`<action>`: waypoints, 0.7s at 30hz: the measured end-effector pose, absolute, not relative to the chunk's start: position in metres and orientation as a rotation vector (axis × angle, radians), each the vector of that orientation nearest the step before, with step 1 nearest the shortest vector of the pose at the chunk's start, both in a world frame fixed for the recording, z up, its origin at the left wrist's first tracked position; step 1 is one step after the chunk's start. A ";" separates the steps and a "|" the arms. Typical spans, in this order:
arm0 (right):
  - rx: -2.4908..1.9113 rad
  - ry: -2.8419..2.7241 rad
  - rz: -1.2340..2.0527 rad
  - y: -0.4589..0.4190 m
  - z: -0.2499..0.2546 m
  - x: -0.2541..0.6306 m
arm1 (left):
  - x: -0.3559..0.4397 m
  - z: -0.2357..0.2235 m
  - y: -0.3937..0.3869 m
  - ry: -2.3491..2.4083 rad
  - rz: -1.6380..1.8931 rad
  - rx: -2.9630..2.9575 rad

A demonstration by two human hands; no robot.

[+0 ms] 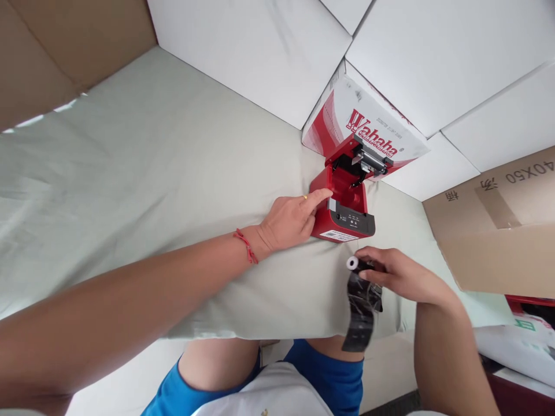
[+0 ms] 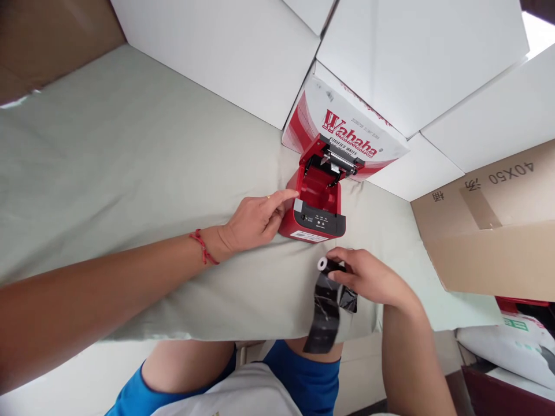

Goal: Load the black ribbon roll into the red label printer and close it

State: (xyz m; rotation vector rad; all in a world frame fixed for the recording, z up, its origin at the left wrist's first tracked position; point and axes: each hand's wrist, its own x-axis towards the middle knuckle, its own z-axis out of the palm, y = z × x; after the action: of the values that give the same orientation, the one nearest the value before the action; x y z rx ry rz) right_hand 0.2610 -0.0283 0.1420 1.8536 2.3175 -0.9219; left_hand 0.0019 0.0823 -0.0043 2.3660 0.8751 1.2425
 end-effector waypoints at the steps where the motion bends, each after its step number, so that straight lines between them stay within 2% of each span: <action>1: 1.859 2.295 -0.960 -0.030 0.129 0.259 | 0.002 -0.004 0.082 0.872 1.246 2.362; 3: 1.979 2.305 -0.945 -0.033 0.113 0.264 | 0.001 -0.004 0.082 0.868 1.244 2.353; 7: 2.384 2.220 -0.550 -0.040 0.107 0.300 | 0.001 -0.003 0.082 0.887 1.198 2.346; 9: 2.451 2.137 -0.407 -0.040 0.103 0.317 | 0.001 -0.002 0.083 0.905 1.156 2.344; 14: 2.371 2.068 -0.488 -0.039 0.086 0.328 | 0.000 0.000 0.083 0.917 1.101 2.351; 21: 2.397 1.935 -0.451 -0.043 0.101 0.345 | 0.001 0.000 0.082 0.908 1.119 2.345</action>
State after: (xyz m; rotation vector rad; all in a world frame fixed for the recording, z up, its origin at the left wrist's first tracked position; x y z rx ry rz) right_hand 0.3446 -0.0431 0.1009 2.3972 1.9350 -0.4512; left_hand 0.0009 0.0822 -0.0002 2.3453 0.9080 1.1186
